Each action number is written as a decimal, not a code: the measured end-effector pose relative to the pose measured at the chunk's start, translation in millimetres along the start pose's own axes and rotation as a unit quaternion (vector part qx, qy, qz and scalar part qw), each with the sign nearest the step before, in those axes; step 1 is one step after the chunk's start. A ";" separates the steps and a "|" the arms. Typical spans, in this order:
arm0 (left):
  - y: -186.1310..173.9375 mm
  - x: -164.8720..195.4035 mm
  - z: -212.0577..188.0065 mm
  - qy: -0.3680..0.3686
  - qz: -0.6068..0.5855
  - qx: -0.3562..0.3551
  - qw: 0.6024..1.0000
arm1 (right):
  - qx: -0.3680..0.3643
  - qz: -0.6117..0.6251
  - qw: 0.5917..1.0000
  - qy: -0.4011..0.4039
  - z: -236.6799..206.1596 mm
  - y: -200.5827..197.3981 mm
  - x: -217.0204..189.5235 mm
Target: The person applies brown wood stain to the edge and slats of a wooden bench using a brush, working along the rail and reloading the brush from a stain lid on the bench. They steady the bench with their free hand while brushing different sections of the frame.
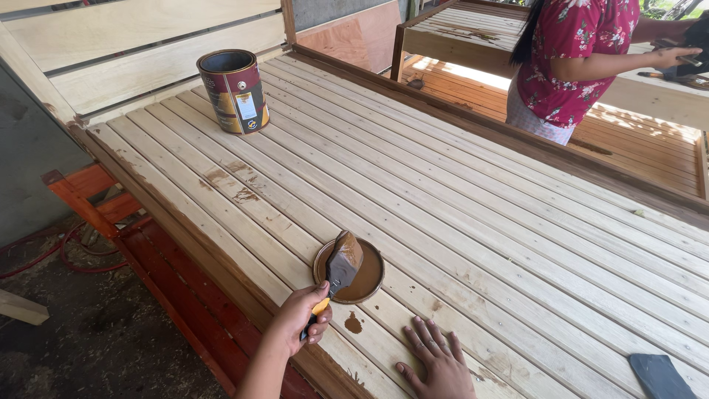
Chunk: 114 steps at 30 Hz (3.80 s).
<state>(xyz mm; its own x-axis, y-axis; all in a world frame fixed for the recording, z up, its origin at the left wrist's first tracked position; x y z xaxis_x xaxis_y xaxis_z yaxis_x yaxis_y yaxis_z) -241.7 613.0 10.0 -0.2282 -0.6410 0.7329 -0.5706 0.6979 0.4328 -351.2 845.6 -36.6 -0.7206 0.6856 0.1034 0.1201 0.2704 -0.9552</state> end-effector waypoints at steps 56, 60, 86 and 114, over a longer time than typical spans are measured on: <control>103.6 -328.0 -188.4 0.167 -0.152 0.254 0.940 | 0.077 0.332 0.910 -0.236 -159.5 73.5 14.2; 106.2 -323.3 -184.7 0.191 -0.120 0.252 0.941 | 0.038 0.338 0.915 -0.218 -157.9 85.3 16.5; -24.7 -239.3 -177.7 0.171 -0.100 0.232 0.952 | 0.019 0.394 0.889 -0.232 -155.2 78.5 20.7; 178.5 -504.8 -273.1 0.194 -0.022 0.272 0.942 | 0.045 0.552 0.819 -0.152 -294.4 80.0 102.6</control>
<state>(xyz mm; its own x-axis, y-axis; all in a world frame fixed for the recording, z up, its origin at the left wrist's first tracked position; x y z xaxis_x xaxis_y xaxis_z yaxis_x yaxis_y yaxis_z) -12.9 1148.4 -139.3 0.0502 -0.4270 0.9029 -0.9165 0.3396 0.2115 -214.5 1136.6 -20.8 -0.3455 0.2754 -0.8971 0.7720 -0.4601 -0.4386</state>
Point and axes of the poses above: each hand's wrist, its own z-axis towards the middle knuckle, its own y-axis out of the palm, x = y × z, the point moved 10 cm from there along z, towards the middle knuckle, and after that the axes turned 11 degrees about -z, right-handed, at the moved point
